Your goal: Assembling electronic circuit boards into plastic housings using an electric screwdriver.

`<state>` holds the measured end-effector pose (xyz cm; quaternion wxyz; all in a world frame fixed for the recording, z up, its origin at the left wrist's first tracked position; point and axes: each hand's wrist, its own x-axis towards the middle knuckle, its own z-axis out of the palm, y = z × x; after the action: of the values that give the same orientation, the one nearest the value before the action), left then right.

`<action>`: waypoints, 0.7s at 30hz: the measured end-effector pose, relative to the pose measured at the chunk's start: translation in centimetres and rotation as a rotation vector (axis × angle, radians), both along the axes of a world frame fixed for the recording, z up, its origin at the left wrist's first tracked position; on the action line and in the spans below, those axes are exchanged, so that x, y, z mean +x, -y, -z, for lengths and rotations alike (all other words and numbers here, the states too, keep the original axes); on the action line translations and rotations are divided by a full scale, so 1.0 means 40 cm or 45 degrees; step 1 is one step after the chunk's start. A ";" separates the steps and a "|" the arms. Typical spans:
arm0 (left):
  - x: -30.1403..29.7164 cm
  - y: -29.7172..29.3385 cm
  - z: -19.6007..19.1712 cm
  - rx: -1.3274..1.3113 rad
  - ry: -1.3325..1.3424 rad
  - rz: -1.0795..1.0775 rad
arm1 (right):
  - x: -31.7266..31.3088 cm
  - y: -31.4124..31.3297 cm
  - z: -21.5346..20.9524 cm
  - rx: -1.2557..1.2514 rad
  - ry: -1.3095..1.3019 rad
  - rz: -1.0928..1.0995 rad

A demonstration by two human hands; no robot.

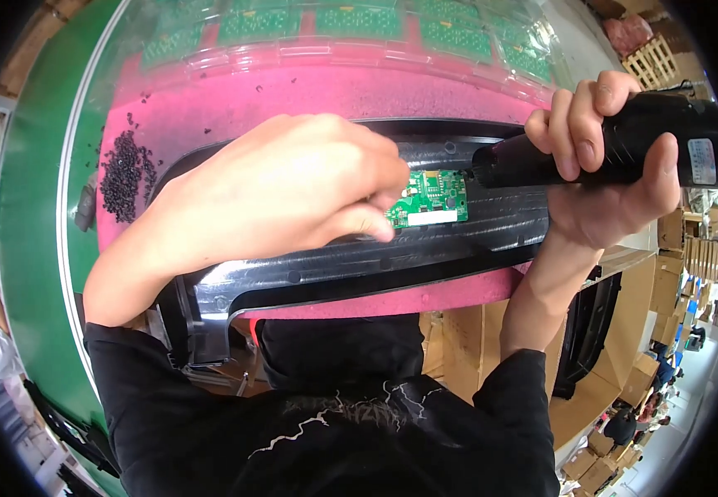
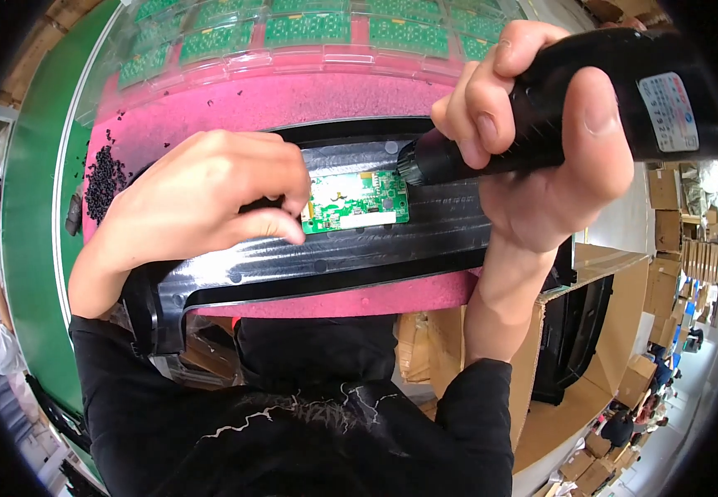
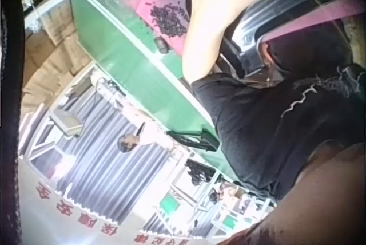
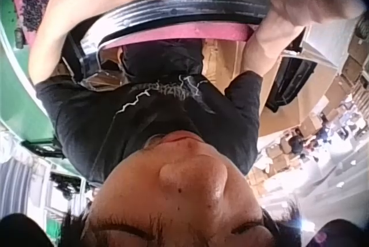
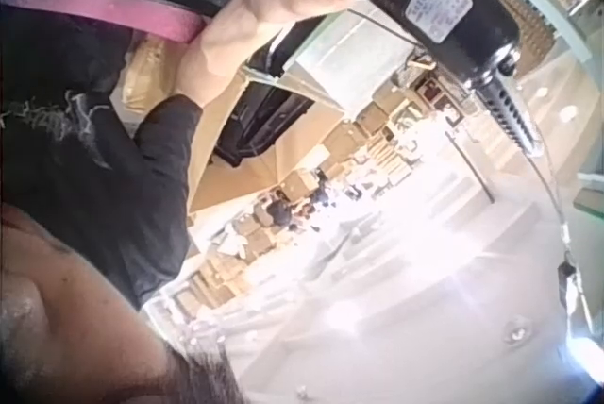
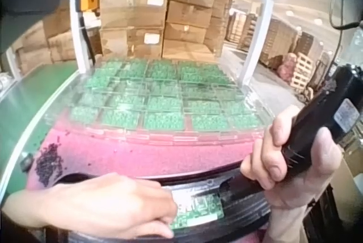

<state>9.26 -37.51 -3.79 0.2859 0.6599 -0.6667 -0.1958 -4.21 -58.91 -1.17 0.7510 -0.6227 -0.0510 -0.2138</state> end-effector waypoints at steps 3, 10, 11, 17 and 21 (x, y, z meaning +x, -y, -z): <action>0.004 -0.011 0.005 0.098 -0.010 0.132 | 0.019 -0.011 0.005 -0.024 -0.036 0.046; -0.047 -0.014 -0.031 0.386 0.010 0.061 | -0.008 -0.004 -0.005 -0.069 -0.019 -0.066; -0.049 -0.016 -0.032 0.387 0.009 0.064 | -0.004 -0.004 0.001 -0.016 0.041 -0.130; -0.039 -0.018 -0.028 0.466 0.005 0.076 | 0.015 -0.003 0.023 0.034 0.064 -0.168; -0.038 -0.019 -0.022 0.446 -0.024 0.068 | 0.014 -0.022 0.028 -0.065 0.070 -0.077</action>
<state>7.75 -36.75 -2.92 0.1675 0.6798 -0.6370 -0.3226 -3.64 -58.02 -2.30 0.7393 -0.6337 -0.0959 -0.2068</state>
